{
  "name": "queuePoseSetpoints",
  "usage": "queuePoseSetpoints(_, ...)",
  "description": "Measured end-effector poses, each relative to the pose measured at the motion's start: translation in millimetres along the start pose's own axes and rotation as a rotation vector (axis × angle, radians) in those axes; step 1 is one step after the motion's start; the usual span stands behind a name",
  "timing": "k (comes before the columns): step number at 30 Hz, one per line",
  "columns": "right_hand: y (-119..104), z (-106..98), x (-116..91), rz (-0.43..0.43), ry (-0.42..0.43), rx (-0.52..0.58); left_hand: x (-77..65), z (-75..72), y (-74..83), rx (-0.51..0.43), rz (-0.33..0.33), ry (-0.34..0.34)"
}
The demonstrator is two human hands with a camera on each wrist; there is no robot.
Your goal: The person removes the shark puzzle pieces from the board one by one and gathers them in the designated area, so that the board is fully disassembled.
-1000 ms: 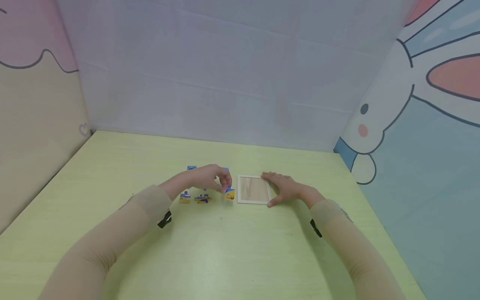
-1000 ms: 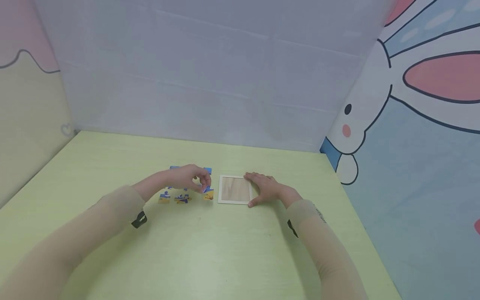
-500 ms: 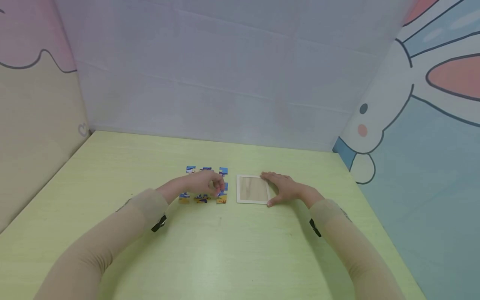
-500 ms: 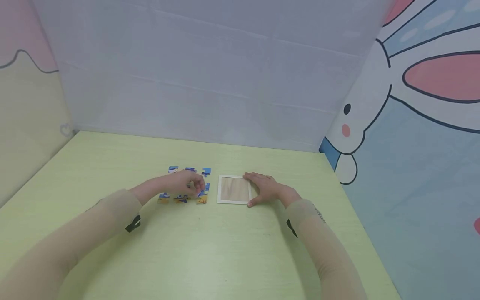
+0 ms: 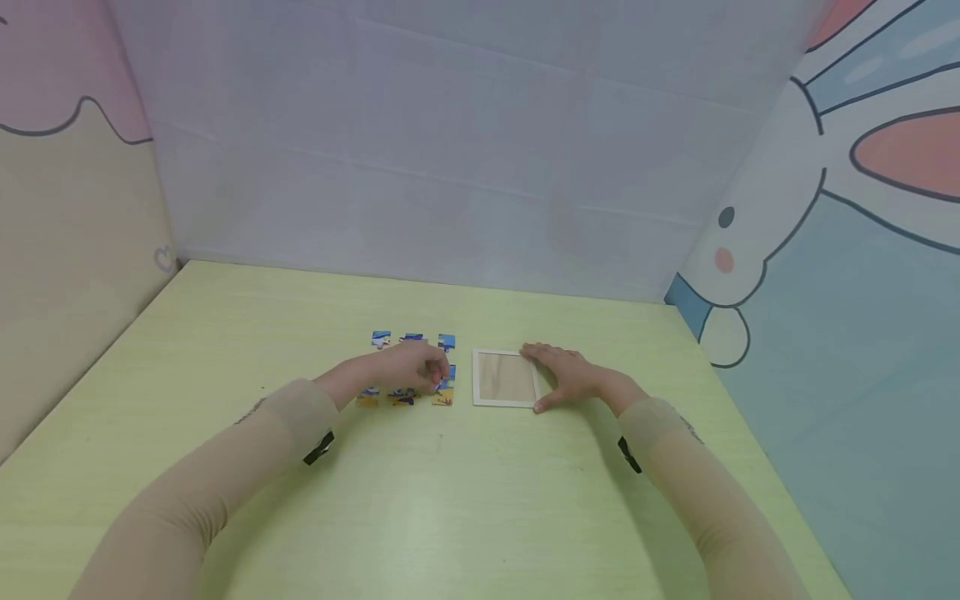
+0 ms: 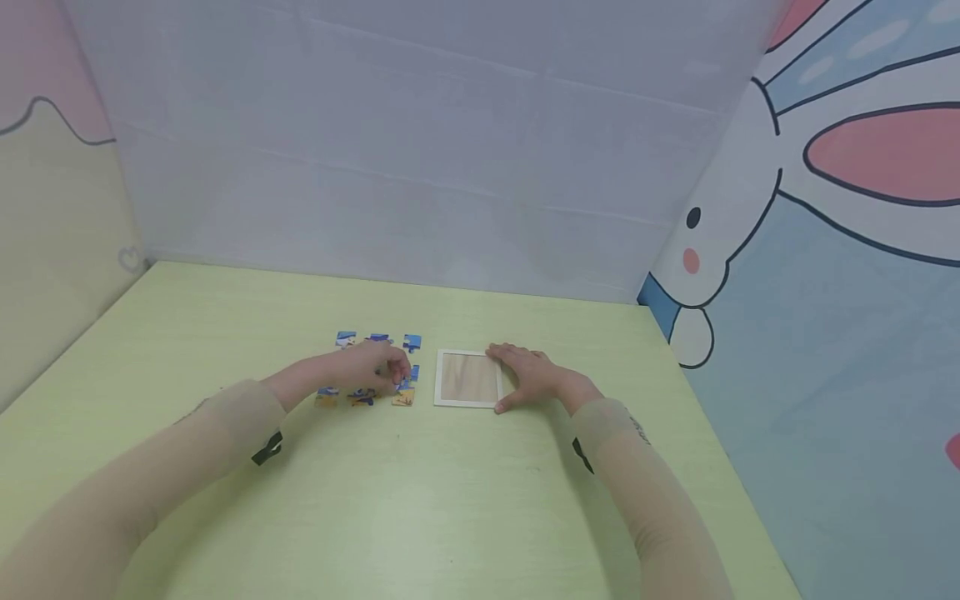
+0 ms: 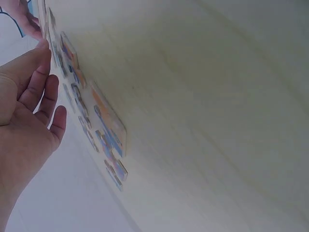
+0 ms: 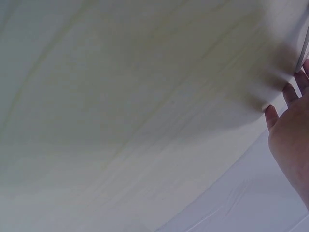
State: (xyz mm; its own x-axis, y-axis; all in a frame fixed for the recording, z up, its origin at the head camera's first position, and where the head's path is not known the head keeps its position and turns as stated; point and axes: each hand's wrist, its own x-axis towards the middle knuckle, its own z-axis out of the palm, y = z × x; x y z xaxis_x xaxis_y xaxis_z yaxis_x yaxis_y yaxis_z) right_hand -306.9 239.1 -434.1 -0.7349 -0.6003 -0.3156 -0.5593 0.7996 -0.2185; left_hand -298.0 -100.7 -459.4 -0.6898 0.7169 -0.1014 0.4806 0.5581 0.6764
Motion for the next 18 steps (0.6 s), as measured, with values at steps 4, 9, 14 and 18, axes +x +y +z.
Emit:
queuePoseSetpoints(4,-1.1,-3.7,1.3,0.0,-0.002,0.002,-1.6,-7.2,4.6,0.038,-0.002,0.047)
queuePoseSetpoints(9,-0.8,-7.2,1.9,0.005,-0.015,0.0,-4.5,-12.9,10.2,0.085,0.013,0.048)
queuePoseSetpoints(14,4.9,-9.2,3.7,-0.001,-0.007,0.019,-10.6,-22.7,16.1,0.103,0.035,0.083)
queuePoseSetpoints(18,11.3,-11.0,5.4,0.007,-0.02,0.078,-21.2,-39.3,19.6,0.116,0.057,0.175)
